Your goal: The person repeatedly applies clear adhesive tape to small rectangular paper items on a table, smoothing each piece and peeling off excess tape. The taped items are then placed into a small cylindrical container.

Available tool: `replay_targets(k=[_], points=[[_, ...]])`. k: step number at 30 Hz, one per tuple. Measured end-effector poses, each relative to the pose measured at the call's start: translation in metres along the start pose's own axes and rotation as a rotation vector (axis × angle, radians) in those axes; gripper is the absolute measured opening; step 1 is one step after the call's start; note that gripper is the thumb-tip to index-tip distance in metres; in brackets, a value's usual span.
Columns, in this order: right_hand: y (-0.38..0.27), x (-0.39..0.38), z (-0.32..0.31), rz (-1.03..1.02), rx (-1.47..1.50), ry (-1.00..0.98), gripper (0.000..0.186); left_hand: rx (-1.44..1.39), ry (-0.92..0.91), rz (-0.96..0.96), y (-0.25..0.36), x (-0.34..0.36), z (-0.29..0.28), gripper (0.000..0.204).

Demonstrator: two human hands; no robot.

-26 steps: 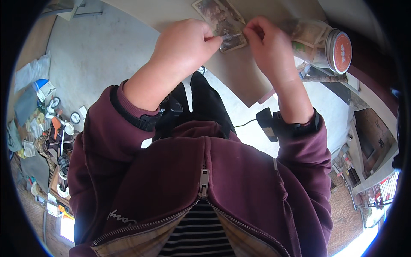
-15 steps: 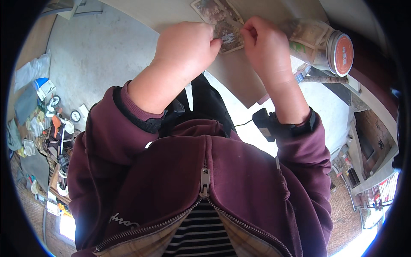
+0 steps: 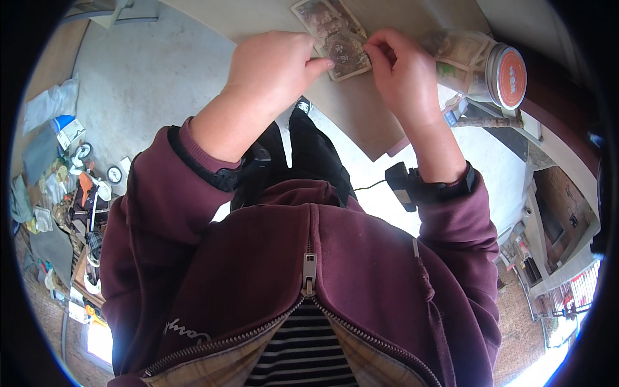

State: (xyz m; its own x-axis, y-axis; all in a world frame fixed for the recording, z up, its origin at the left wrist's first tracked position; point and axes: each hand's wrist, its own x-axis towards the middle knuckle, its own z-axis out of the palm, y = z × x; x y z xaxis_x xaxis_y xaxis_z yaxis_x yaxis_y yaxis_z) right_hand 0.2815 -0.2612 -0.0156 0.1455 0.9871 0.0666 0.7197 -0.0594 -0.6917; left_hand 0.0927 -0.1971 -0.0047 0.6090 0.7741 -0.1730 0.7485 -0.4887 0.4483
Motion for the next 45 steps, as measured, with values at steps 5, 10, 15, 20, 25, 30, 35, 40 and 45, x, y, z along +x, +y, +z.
replay_targets(k=[5,10,15,20,25,30,35,40,45], points=[[-0.016,-0.004,-0.011,0.063,0.120,-0.034,0.010,-0.218,0.276,0.227,0.001,0.011,-0.019,0.029],[-0.037,-0.003,-0.028,-0.133,0.047,-0.089,0.007,-0.287,-0.094,0.439,0.008,0.036,-0.045,0.021],[-0.049,-0.004,-0.043,-0.131,-0.004,-0.077,0.008,-0.287,-0.409,0.207,0.016,0.035,-0.060,0.021],[-0.066,-0.004,-0.063,-0.174,-0.112,0.026,0.006,-0.476,-0.473,0.120,0.019,0.030,-0.077,0.023],[-0.103,-0.010,-0.087,-0.195,0.012,0.303,0.034,-0.680,-0.465,0.089,0.023,0.019,-0.112,0.016],[-0.141,-0.024,-0.113,0.131,0.633,0.045,0.038,-0.888,-0.349,0.132,0.035,-0.006,-0.146,0.018],[-0.168,-0.035,-0.111,0.235,0.880,0.038,0.022,-0.981,-0.301,0.185,0.044,-0.029,-0.167,0.018],[-0.189,-0.046,-0.109,0.239,0.857,0.102,0.014,-1.043,-0.262,0.267,0.049,-0.043,-0.182,0.017],[-0.206,-0.056,-0.104,0.221,0.839,0.195,0.010,-0.997,-0.276,0.287,0.050,-0.055,-0.193,0.016]])
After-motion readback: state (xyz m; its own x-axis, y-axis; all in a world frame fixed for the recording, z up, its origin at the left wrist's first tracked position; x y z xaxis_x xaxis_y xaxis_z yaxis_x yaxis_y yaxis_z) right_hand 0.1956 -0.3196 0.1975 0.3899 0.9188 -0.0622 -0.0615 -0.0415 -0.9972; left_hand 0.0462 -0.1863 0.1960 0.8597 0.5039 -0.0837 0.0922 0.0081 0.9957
